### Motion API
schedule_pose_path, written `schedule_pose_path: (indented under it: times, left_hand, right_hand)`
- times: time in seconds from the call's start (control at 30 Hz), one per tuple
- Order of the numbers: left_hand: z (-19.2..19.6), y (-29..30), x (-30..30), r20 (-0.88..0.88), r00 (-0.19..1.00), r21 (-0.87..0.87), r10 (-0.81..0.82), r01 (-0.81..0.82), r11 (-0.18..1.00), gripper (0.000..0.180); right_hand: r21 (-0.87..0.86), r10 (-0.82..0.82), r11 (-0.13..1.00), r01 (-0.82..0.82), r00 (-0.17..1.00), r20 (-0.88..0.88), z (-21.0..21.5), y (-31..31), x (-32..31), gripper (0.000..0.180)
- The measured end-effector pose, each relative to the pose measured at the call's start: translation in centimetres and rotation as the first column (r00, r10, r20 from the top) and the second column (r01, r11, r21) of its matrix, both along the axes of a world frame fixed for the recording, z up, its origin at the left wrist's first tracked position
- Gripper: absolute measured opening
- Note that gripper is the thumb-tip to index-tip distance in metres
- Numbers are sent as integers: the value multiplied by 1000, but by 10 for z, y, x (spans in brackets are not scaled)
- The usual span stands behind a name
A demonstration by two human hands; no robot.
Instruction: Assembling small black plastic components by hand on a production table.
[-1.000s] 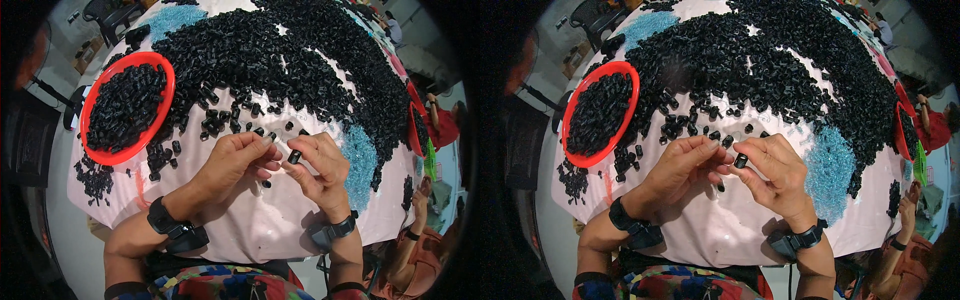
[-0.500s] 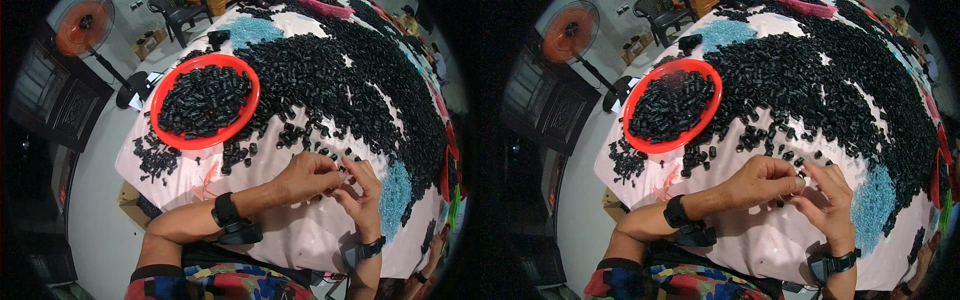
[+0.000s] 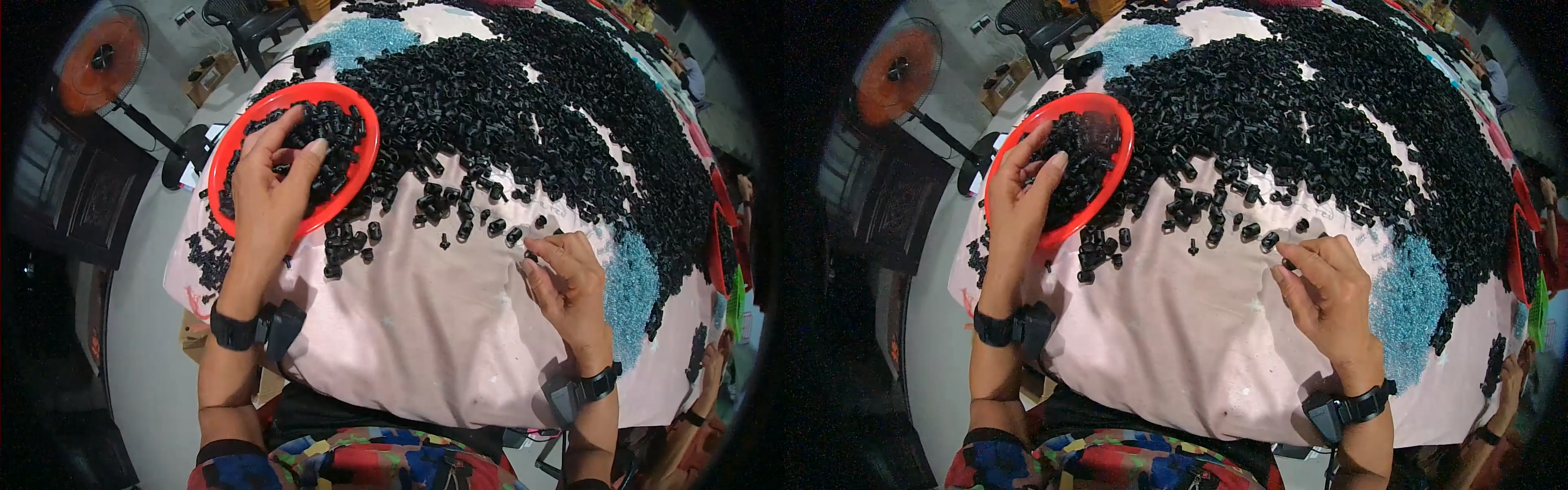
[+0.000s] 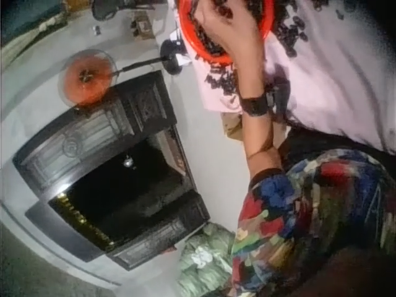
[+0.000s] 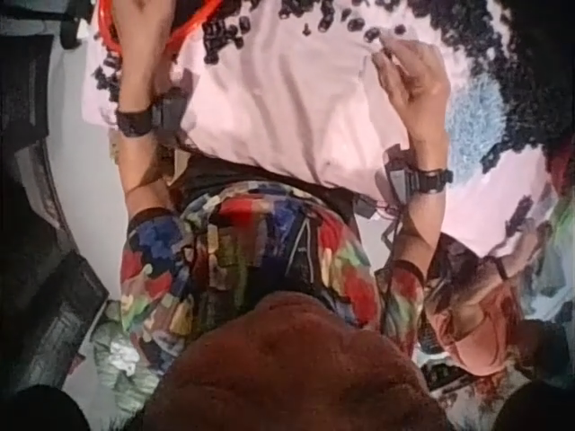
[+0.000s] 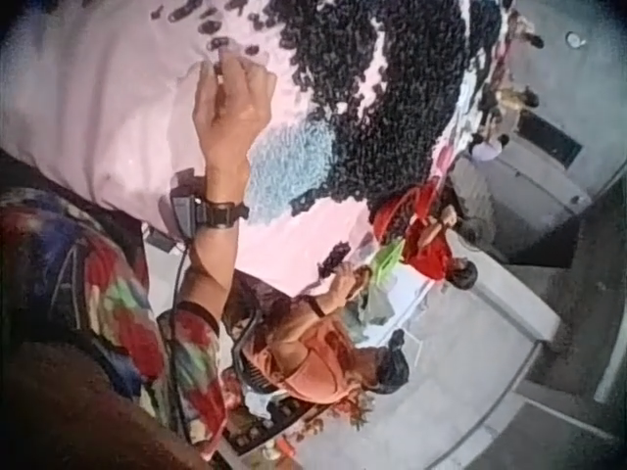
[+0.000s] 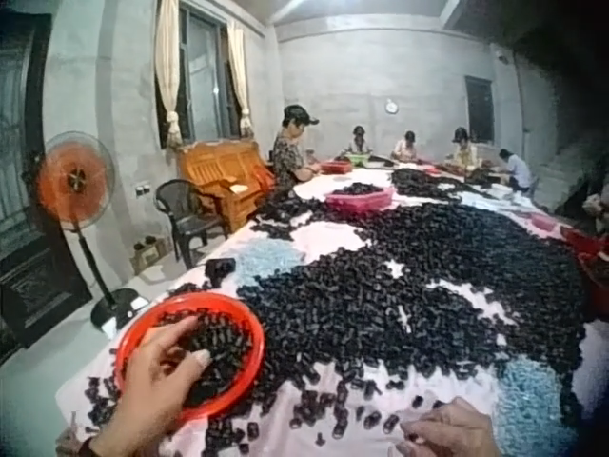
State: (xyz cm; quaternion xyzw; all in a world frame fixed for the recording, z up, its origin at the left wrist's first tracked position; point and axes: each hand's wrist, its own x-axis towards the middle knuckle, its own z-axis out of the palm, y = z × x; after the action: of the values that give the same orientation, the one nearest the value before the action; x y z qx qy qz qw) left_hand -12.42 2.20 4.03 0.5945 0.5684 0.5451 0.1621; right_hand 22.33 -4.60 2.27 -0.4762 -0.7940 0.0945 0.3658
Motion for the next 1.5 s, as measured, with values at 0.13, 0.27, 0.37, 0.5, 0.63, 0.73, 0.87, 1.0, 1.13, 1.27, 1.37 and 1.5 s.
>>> schedule_pose_path:
  times: [0.13, 0.27, 0.37, 0.5, 0.63, 0.73, 0.87, 1.0, 1.13, 1.27, 1.37, 1.5]
  left_hand:
    - [46, -44, 48, 39, 733, -187, -679, 673, 716, 24]
    - [76, -90, 122, 330, 129, 134, -935, 974, 181, 15]
    - [78, -87, 139, 706, -325, 243, -630, 946, -216, 19]
    - [72, -91, 151, 838, -483, 365, -254, 842, -398, 23]
    - [75, -100, 156, 819, -495, 331, -292, 822, -464, 23]
    - [77, -105, 158, 804, -490, 289, -337, 818, -498, 24]
    - [67, -121, 162, 705, -495, 293, -508, 855, -427, 23]
    - [58, -139, 167, 591, -651, 573, -476, 754, -320, 23]
    - [60, -135, 172, 400, -375, 384, -836, 897, -219, 18]
    - [36, -97, 130, 510, 325, -179, -796, 946, 271, 18]
    - [-2, -64, 125, 331, 684, -346, -650, 729, 591, 21]
    - [-23, -43, 121, -194, 752, -231, -630, 589, 774, 28]
  right_hand:
    - [-78, -73, 994, 69, 996, -44, -11, 2, 8, 17]
    - [-60, -126, 991, 121, 989, -72, 3, -7, 12, 16]
    - [-60, -168, 984, 169, 985, 25, 3, -2, 14, 19]
    - [-84, -118, 990, 117, 993, 0, -18, 9, 7, 24]
    - [25, -89, 996, 86, 967, 237, -8, 8, 12, 27]
    - [-45, -53, 997, 62, 984, 168, -8, 4, 15, 28]
    - [-32, -61, 997, 64, 994, 85, -10, 6, 15, 27]
    - [-6, -98, 995, 99, 995, 18, -10, 7, 18, 21]
    - [91, -129, 988, 123, 990, 65, -2, 6, 30, 13]
    - [92, -217, 972, 218, 976, -20, -14, 20, 27, 10]
    - [92, -382, 923, 374, 920, 89, -7, 15, 49, 12]
    - [-56, -330, 938, 342, 931, 153, -9, 16, 60, 17]
